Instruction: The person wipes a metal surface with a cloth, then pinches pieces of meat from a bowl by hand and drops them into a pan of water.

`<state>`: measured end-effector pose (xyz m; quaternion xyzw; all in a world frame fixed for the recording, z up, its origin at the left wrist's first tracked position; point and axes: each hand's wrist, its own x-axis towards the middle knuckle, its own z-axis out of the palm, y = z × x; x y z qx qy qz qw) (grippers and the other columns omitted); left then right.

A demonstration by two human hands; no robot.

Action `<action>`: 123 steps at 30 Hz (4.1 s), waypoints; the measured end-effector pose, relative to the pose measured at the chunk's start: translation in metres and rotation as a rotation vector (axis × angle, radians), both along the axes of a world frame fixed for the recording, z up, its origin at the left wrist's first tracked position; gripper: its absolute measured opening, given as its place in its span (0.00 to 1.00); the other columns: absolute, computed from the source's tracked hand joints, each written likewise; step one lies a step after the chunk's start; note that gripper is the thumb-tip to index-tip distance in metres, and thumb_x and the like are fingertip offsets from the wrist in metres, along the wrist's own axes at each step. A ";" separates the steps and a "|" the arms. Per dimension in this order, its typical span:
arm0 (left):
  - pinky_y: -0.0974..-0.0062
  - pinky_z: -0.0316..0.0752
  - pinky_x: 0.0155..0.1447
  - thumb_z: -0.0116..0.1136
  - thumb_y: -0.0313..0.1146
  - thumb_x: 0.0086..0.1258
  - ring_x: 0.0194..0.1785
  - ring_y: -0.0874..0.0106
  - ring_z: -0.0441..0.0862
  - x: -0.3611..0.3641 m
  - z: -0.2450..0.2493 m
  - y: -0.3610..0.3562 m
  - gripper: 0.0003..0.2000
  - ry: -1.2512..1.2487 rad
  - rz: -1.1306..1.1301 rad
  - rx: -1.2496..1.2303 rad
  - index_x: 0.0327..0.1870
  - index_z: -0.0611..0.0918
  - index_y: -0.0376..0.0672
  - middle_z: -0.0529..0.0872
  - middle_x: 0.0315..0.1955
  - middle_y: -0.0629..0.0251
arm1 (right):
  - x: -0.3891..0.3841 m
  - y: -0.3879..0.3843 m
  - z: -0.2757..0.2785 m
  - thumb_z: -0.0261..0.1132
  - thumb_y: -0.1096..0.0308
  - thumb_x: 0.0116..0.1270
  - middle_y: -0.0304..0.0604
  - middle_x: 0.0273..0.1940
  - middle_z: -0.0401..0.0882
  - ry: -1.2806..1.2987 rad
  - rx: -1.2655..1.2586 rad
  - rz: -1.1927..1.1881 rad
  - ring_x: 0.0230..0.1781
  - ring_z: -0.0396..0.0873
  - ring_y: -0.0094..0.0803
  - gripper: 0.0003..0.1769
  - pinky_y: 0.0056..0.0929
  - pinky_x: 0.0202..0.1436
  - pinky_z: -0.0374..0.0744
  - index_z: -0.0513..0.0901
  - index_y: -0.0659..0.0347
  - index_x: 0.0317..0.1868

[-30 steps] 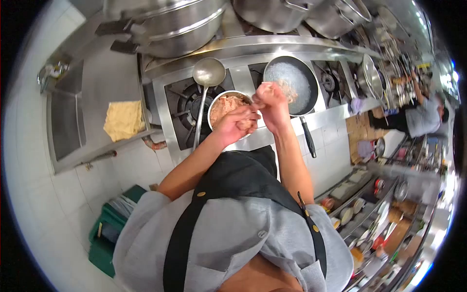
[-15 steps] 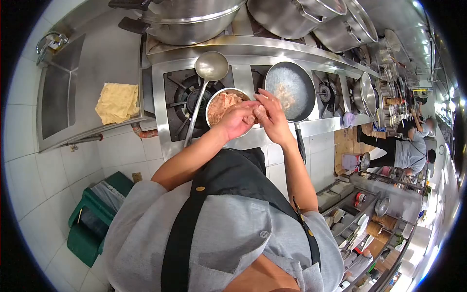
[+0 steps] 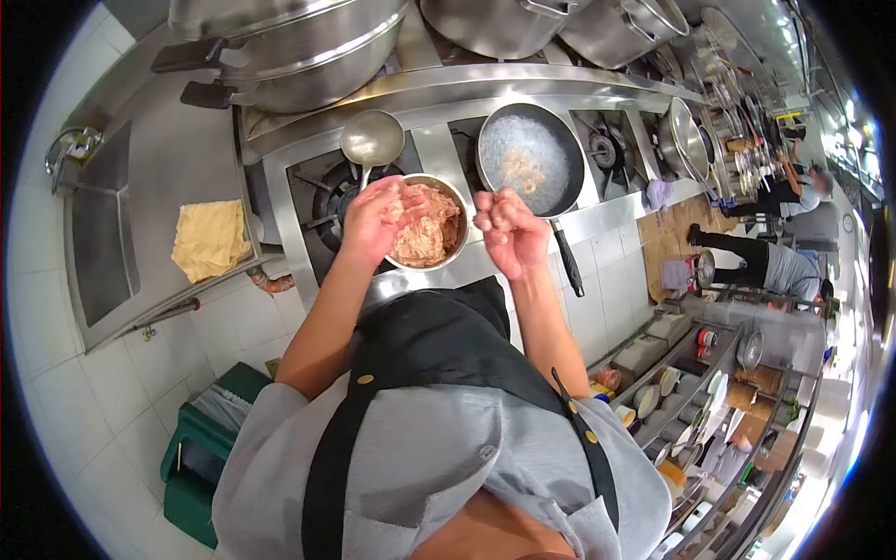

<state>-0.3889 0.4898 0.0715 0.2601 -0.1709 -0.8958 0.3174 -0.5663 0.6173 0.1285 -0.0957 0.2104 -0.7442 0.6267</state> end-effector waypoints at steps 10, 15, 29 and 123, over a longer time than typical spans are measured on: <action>0.51 0.76 0.52 0.45 0.37 0.74 0.43 0.60 0.79 0.016 -0.028 0.008 0.13 0.325 -0.192 0.278 0.43 0.76 0.36 0.78 0.35 0.60 | -0.126 -0.055 0.049 0.60 0.61 0.67 0.29 0.16 0.64 1.277 0.562 -0.662 0.14 0.58 0.17 0.16 0.20 0.17 0.55 0.74 0.56 0.22; 0.57 0.74 0.55 0.46 0.29 0.70 0.46 0.58 0.79 0.016 -0.021 0.007 0.11 0.279 -0.230 0.221 0.48 0.75 0.34 0.78 0.41 0.55 | -0.218 -0.047 -0.119 0.57 0.69 0.62 0.49 0.35 0.77 0.900 0.960 -0.250 0.28 0.77 0.32 0.09 0.31 0.29 0.79 0.78 0.66 0.38; 0.68 0.77 0.52 0.51 0.22 0.68 0.49 0.67 0.79 -0.020 -0.021 0.021 0.14 -0.030 -0.344 -0.123 0.54 0.73 0.36 0.79 0.47 0.57 | 0.016 -0.034 -0.009 0.71 0.75 0.49 0.50 0.44 0.78 1.981 -0.108 0.101 0.40 0.78 0.45 0.25 0.34 0.43 0.78 0.79 0.61 0.51; 0.64 0.78 0.54 0.53 0.22 0.66 0.46 0.58 0.82 0.051 -0.010 -0.013 0.11 -0.254 0.063 -0.229 0.46 0.75 0.27 0.82 0.41 0.49 | -0.074 0.003 0.101 0.58 0.79 0.49 0.50 0.38 0.71 0.462 -0.315 -0.352 0.42 0.72 0.39 0.07 0.23 0.41 0.73 0.72 0.66 0.31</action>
